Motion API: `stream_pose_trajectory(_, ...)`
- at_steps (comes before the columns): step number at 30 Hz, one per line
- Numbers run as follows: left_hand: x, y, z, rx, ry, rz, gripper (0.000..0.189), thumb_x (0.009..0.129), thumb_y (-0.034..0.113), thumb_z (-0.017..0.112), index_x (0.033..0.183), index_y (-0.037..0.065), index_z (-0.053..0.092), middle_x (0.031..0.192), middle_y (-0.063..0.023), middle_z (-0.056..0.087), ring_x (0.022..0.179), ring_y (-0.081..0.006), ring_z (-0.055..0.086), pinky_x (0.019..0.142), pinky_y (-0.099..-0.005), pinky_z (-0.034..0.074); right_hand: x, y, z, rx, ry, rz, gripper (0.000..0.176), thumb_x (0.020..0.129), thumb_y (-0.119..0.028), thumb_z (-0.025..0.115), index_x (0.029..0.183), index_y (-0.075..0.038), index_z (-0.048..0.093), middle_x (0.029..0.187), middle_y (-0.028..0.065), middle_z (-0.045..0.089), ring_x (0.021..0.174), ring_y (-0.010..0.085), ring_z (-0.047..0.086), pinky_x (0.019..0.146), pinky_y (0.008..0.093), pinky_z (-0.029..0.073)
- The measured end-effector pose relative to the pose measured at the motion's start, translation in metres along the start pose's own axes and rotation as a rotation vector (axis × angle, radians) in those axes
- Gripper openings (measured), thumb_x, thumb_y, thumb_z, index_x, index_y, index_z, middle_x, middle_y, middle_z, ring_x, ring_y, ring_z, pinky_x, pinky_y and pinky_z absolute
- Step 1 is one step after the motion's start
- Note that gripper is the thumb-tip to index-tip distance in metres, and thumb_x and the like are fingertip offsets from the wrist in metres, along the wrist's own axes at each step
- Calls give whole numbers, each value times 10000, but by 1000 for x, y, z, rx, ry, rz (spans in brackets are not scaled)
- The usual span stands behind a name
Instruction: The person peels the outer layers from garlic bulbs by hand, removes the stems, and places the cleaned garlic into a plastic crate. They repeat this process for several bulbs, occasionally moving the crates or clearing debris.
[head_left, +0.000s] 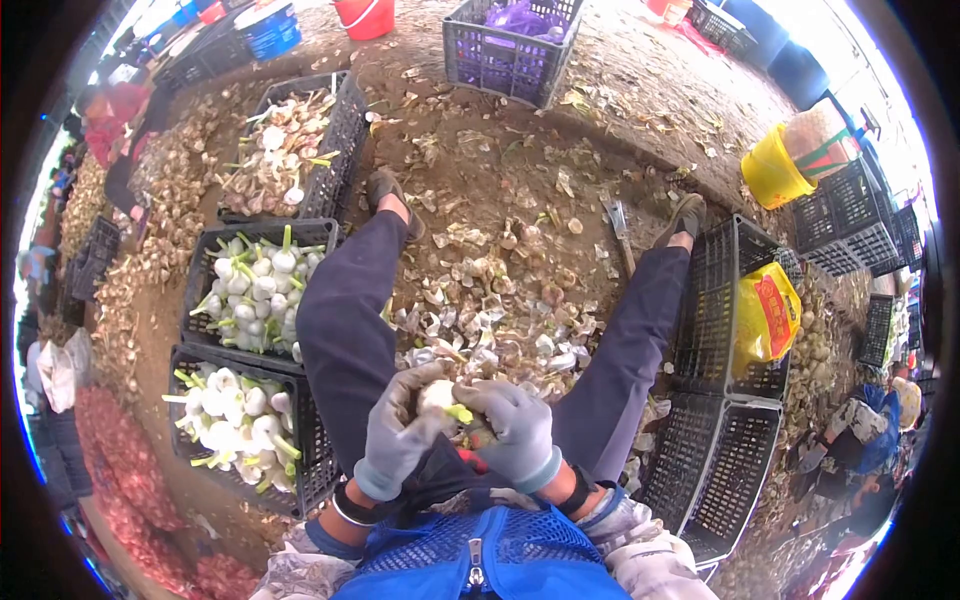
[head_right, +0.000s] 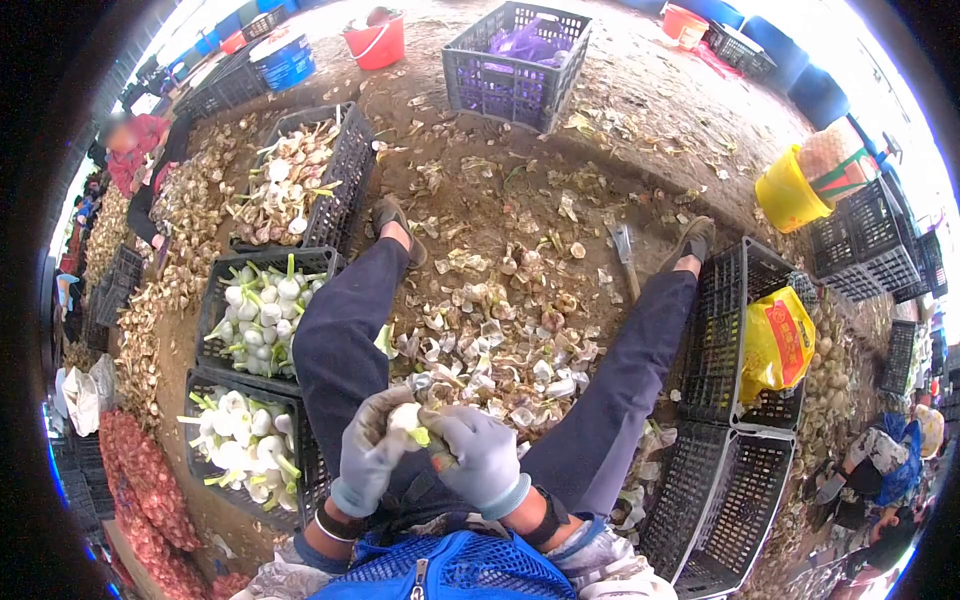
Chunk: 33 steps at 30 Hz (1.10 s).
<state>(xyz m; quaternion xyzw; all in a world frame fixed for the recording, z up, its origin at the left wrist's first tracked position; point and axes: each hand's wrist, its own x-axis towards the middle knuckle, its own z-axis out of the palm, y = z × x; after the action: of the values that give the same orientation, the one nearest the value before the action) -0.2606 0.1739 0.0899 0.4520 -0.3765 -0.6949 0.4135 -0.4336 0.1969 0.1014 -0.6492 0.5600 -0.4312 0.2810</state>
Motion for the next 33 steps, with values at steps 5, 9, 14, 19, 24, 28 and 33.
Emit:
stream_pose_trajectory(5,3,-17,-17,189,-163,205,634,796,130,819,1322,-39,509,1210,-94,594,1125,-176,588,997,-321,480,-1,7,9,20,47,19,279,721,-38,724,994,-89,694,905,100,695,784,305,667,709,386,544)
stream_pose_trajectory(9,-5,13,-10,-137,-291,19,706,776,102,827,1370,-23,467,1251,-115,593,1179,-197,575,1037,-342,458,-4,46,14,128,159,395,262,765,-34,681,1023,-76,683,930,128,694,845,314,677,729,394,541)
stream_pose_trajectory(14,3,8,-6,-68,-109,178,738,761,157,844,1377,8,465,1263,-122,608,1148,-203,609,978,-341,510,-15,70,10,130,-143,282,417,859,-132,674,1258,-33,607,1129,154,665,1030,241,654,884,380,507)
stream_pose_trajectory(19,5,-12,0,-41,-133,246,605,790,23,781,1333,-5,516,1343,-147,570,1205,-215,574,1018,-339,475,-19,36,3,1089,-355,455,543,1008,-316,555,1435,7,466,1260,140,598,1158,176,554,986,322,451)
stream_pose_trajectory(24,10,0,-13,257,-154,244,418,775,-23,750,1184,-2,668,1275,-144,615,1108,-205,612,926,-311,501,-13,19,-9,736,-277,398,589,966,-276,643,1445,10,454,1208,106,605,1068,147,567,922,288,475)
stream_pose_trajectory(28,12,17,-11,750,-157,573,306,766,20,777,1064,-15,718,1018,-112,678,917,-201,656,806,-297,532,-11,17,-6,441,-176,225,514,907,-246,710,1335,2,567,1134,174,685,975,232,687,852,328,531)
stream_pose_trajectory(33,11,13,-5,833,-45,697,151,787,48,760,922,23,698,851,-88,661,775,-225,643,697,-324,518,-4,6,-17,270,-244,173,515,869,-265,748,1289,-7,600,1100,202,690,968,301,692,856,355,540)
